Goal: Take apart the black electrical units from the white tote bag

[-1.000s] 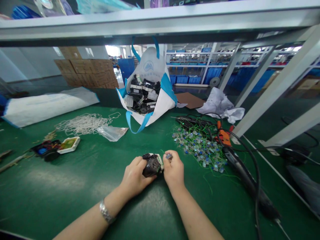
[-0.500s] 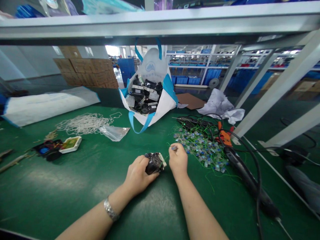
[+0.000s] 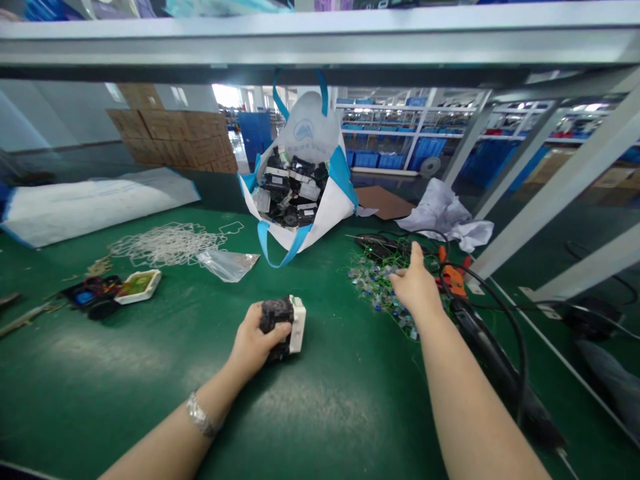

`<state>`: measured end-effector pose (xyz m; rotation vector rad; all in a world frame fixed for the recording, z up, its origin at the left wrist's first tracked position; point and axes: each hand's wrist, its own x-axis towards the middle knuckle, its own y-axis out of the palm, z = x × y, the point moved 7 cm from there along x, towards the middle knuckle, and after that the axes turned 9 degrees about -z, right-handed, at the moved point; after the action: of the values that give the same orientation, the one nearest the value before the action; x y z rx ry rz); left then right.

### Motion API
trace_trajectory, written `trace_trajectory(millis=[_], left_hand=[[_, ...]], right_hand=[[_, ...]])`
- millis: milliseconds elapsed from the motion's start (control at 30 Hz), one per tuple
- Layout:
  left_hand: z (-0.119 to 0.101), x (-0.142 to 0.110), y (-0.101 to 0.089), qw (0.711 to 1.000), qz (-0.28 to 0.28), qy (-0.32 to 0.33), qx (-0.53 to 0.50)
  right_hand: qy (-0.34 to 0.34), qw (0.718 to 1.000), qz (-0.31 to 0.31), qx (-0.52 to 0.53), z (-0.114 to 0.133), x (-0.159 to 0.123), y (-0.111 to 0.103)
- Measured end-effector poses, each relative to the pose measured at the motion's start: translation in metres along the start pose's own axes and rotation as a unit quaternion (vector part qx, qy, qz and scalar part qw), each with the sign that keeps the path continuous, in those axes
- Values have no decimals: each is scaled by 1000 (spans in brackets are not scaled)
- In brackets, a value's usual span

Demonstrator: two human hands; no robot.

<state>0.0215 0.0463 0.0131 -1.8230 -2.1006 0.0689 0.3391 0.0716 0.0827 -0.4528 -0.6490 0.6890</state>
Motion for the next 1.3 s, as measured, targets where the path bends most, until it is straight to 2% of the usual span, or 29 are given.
trace_trajectory(millis=[33,67,133,167,233,333,400,500,667,867,933,1033,1100,1133,1200,1300], left_hand=[[8,1,1,994,2,-69,-84],[15,1,3,976,6,-136,-171],[22,-1,9,917,-1,-241,-317],[24,-2,12,889,-11,-277,-364],[27,-5,16,849,-31,-325,-417],[28,-8,21,821,-33,-353,-448],[28,-9,24,815,-26,-352,-459],[25,-13,28,816,-7,-334,-471],[18,-18,34,828,32,-306,-469],[21,-17,34,811,47,-323,-486],[21,-17,35,794,56,-337,-503],[16,-20,38,774,89,-342,-526],[11,-21,38,775,109,-330,-528],[9,-21,39,778,113,-324,-526],[9,-23,40,788,110,-320,-514],[10,-23,40,812,90,-305,-489]], right_hand=[[0,1000,-2,-19,0,-6,1],[-3,1000,3,-31,1,-15,2],[-22,999,30,-14,6,-39,10],[-41,997,68,25,11,-55,18],[-63,978,151,126,25,-91,33],[-73,945,255,189,44,-141,53],[-67,931,286,215,53,-164,62],[-51,925,283,247,59,-181,71],[-26,942,235,240,55,-186,73],[-63,931,245,263,62,-184,64],[-52,920,255,292,64,-183,63],[1,888,295,354,63,-182,65],[29,867,321,380,62,-183,68],[31,866,324,381,62,-183,68],[2,890,301,342,60,-181,66],[-93,953,212,194,58,-176,58]])
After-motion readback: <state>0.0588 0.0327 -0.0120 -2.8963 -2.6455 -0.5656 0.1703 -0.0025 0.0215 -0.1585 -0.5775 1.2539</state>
